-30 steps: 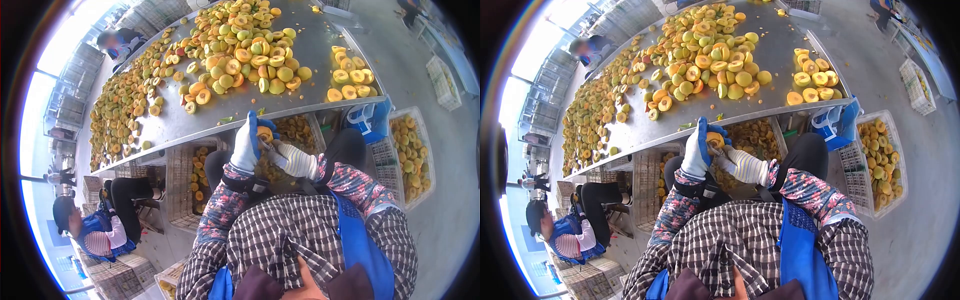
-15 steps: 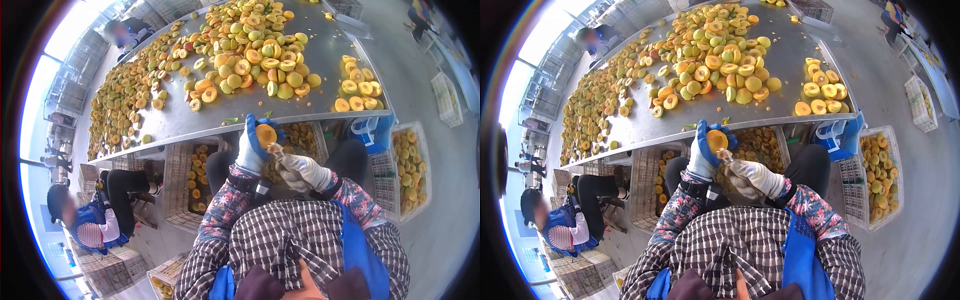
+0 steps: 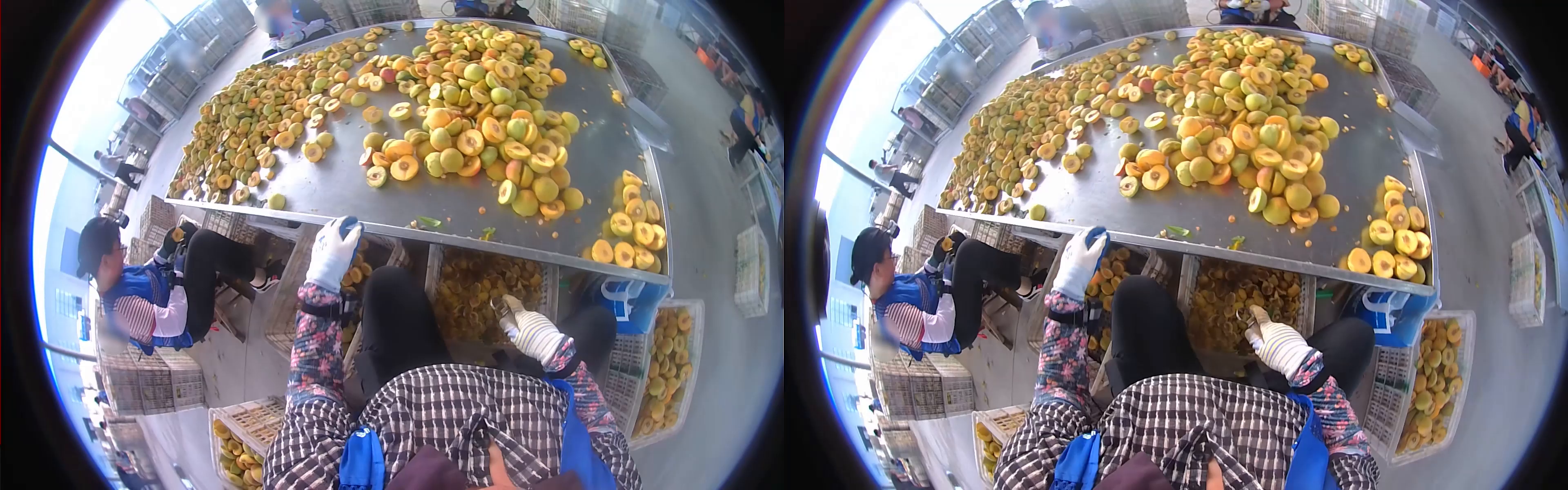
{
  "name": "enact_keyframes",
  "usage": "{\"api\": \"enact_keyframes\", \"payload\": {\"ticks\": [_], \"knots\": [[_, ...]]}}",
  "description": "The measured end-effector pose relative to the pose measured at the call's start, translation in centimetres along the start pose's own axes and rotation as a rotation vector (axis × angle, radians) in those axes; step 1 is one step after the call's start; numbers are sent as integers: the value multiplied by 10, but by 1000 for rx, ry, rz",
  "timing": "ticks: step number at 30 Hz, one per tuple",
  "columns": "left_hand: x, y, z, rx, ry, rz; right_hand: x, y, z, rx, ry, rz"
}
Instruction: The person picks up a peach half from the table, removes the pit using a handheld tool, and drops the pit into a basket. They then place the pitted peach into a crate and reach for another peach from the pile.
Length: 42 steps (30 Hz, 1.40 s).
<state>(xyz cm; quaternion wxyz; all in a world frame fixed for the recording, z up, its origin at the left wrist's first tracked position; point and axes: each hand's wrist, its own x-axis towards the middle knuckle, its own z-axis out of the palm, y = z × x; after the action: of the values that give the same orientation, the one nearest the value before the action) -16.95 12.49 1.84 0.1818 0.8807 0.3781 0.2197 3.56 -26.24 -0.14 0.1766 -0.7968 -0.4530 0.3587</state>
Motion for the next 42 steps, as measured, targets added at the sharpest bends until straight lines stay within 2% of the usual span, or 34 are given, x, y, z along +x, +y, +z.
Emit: {"api": "enact_keyframes", "payload": {"ticks": [3, 5, 6, 7, 9, 11, 14, 16, 17, 19, 20, 22, 23, 26, 27, 29, 30, 32, 35, 36, 38, 41, 42], "knots": [[50, 13, 24, -162, 38, -38, 4, -6, -3, -2, 34, -39], [86, 66, 13, -238, -297, -262, 8, -7, -3, 29, 33, -21], [107, 56, 37, -103, -207, -121, 9, -7, -2, 58, 24, -17], [126, 40, 68, 33, -115, 18, 12, -4, 1, -39, -16, 17], [149, 44, 97, 84, -167, -76, 15, -1, 5, -69, -38, 47], [163, 52, 118, 281, -305, -206, 13, -5, 4, -43, -34, 29], [158, 55, 129, 157, -305, -204, 13, -4, 8, -46, -20, 28], [154, 55, 119, 47, -458, -241, 13, 0, 12, -30, 17, -4], [156, 38, 128, -198, -542, -192, 12, 1, 11, -32, 22, 1], [131, 70, 96, -784, -556, -327, 12, 2, 9, 87, 135, -120], [117, 81, 86, -781, -566, -321, 11, -3, 3, 219, 160, -164], [83, 98, 71, -1487, -625, -311, 8, -24, -12, 343, 305, -341], [65, 110, 65, -1706, -661, -309, 10, -36, -20, 395, 382, -429], [7, 162, 36, -1913, -613, -315, 6, -72, -42, 494, 407, -360], [-6, 177, 24, -1925, -621, -408, 2, -88, -51, 439, 486, -411], [-25, 162, 66, -1376, -350, 231, 5, -102, -56, 283, 626, -498], [-34, 175, 52, -1383, -371, 229, 7, -102, -55, 284, 634, -478], [-46, 198, 25, -1231, -420, 195, 13, -98, -49, 22, 698, -521], [-47, 189, 51, -1055, -339, 242, 9, -98, -41, -102, 687, -410], [-49, 191, 52, -1057, -344, 246, 8, -97, -39, -108, 668, -375], [-55, 198, 51, -1247, -359, 33, 6, -96, -34, -94, 684, -385], [-52, 194, 47, -1231, -437, 11, 0, -94, -34, -55, 686, -417], [-54, 195, 43, -1230, -442, 9, -2, -92, -35, -101, 625, -389]]}}
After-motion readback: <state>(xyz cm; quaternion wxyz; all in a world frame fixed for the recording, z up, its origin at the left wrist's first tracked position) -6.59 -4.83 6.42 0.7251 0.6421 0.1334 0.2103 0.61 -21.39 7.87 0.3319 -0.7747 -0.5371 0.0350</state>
